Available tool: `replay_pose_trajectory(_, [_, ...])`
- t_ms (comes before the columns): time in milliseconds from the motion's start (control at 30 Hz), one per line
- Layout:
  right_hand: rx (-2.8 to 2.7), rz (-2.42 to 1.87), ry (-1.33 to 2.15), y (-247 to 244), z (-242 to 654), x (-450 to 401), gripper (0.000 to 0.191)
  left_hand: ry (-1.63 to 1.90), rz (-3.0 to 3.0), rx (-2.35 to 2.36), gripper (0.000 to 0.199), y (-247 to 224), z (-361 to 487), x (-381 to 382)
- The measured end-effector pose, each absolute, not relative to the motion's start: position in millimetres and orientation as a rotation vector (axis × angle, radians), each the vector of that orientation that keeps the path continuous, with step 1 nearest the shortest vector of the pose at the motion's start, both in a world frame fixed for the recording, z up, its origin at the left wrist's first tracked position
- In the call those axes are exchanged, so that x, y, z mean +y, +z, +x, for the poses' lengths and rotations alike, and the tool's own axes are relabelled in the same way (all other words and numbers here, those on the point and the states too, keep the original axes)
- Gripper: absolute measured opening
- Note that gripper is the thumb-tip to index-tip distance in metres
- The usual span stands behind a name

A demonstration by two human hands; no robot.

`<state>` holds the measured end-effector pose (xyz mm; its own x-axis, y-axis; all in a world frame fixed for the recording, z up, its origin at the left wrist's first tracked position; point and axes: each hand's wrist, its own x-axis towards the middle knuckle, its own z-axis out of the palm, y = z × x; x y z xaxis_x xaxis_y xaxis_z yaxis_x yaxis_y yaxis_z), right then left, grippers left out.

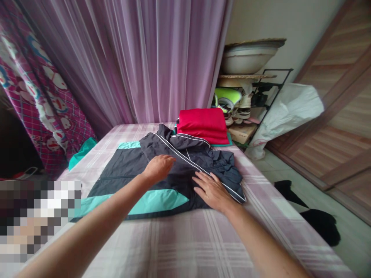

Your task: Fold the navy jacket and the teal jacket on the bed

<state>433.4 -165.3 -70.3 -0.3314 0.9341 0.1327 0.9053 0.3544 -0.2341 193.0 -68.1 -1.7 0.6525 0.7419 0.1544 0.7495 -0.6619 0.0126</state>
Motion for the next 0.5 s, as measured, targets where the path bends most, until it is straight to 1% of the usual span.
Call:
replay_pose_trajectory(133, [-2.361,-1.649,0.221,-68.8,433.1,-166.5,0.046,-0.070,-2.674,-1.054,0.057,-6.4,214.5,-4.9])
replay_pose_trajectory(167, [-2.353,-1.644,0.227,-68.6,433.1,-166.8,0.046,-0.035,-2.640,-0.998,0.058,-8.3,217.1,7.8])
replay_pose_trajectory(200, [-2.344,-1.633,0.227,-68.7,433.2,-167.2,0.045,0.001,-2.607,-0.944,0.055,-10.0,218.3,19.0])
replay_pose_trajectory(333, [-2.294,-1.558,0.162,-73.2,434.7,-167.1,0.041,0.088,-2.515,-0.825,0.028,-8.6,207.8,50.3])
replay_pose_trajectory(433, [-2.141,-1.570,0.038,-80.7,438.2,-163.8,0.040,0.082,-2.494,-0.794,0.023,4.0,185.6,59.7])
replay_pose_trajectory(500, [-1.969,-1.669,-0.041,-85.9,440.7,-160.4,0.046,0.077,-2.481,-0.779,0.023,16.3,165.8,58.4])
